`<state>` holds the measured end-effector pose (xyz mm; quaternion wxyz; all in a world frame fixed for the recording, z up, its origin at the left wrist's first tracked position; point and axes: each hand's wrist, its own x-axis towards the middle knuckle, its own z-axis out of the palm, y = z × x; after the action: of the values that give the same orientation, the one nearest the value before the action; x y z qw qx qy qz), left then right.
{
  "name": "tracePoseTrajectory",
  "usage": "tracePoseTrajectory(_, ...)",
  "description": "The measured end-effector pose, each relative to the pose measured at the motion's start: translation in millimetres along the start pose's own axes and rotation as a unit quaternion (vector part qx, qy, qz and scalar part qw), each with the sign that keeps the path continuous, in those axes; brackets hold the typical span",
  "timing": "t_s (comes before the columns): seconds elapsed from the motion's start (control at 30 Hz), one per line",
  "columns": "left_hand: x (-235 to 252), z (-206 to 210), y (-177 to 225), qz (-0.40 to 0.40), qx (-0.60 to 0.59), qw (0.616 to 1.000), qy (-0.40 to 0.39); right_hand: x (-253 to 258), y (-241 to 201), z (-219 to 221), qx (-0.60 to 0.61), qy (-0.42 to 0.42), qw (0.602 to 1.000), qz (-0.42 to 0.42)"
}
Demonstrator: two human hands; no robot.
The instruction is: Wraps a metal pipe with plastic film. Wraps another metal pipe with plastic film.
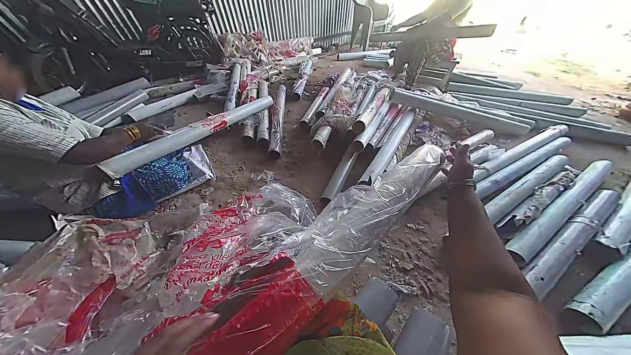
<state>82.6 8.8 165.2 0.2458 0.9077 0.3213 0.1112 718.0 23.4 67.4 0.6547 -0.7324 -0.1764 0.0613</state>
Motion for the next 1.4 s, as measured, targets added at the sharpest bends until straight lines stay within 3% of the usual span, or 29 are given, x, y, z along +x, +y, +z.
tracePoseTrajectory(0.07, 45, 18, 17, 0.059, 0.051, 0.997, -0.015, 9, 7, -9, -0.043, 0.011, 0.999, -0.011)
tracePoseTrajectory(0.17, 98, 55, 26, 0.159, 0.108, 0.980, 0.058, 18, 18, -11, -0.128, -0.016, 0.992, -0.018)
tracePoseTrajectory(0.27, 146, 82, 35, 0.185, 0.146, 0.967, 0.101, 23, 24, -11, -0.129, 0.008, 0.992, 0.003)
tracePoseTrajectory(0.33, 170, 82, 49, 0.124, 0.171, 0.977, 0.019, 25, 24, -12, -0.138, 0.016, 0.990, 0.008)
tracePoseTrajectory(0.43, 209, 69, 78, -0.041, 0.192, 0.956, -0.219, 26, 28, -9, -0.130, 0.020, 0.991, 0.018)
tracePoseTrajectory(0.5, 223, 74, 78, -0.043, 0.208, 0.941, -0.263, 30, 36, -8, -0.110, 0.027, 0.993, 0.022)
tracePoseTrajectory(0.53, 221, 82, 68, 0.008, 0.214, 0.953, -0.214, 32, 41, -9, -0.109, 0.028, 0.994, 0.018)
tracePoseTrajectory(0.57, 217, 93, 53, 0.094, 0.218, 0.964, -0.116, 31, 42, -9, -0.112, 0.026, 0.993, 0.013)
tracePoseTrajectory(0.63, 220, 112, 24, 0.260, 0.228, 0.935, 0.079, 29, 45, -8, -0.121, 0.031, 0.992, 0.007)
tracePoseTrajectory(0.7, 226, 112, 11, 0.325, 0.236, 0.906, 0.137, 25, 47, -4, -0.117, 0.049, 0.992, 0.006)
tracePoseTrajectory(0.83, 232, 102, 0, 0.364, 0.247, 0.886, 0.148, 20, 53, 2, -0.115, 0.074, 0.991, 0.019)
tracePoseTrajectory(1.1, 236, 58, -22, 0.357, 0.283, 0.877, 0.155, 16, 46, 6, -0.124, 0.020, 0.992, 0.003)
tracePoseTrajectory(1.23, 233, -4, -79, 0.247, 0.320, 0.907, 0.116, 13, 39, 5, -0.076, 0.019, 0.997, -0.010)
tracePoseTrajectory(1.33, 231, -20, -136, 0.270, 0.353, 0.883, 0.149, 6, 39, 6, 0.010, 0.030, 0.997, -0.071)
tracePoseTrajectory(1.4, 224, -18, -145, 0.278, 0.367, 0.868, 0.186, 1, 27, 15, 0.043, 0.029, 0.994, -0.094)
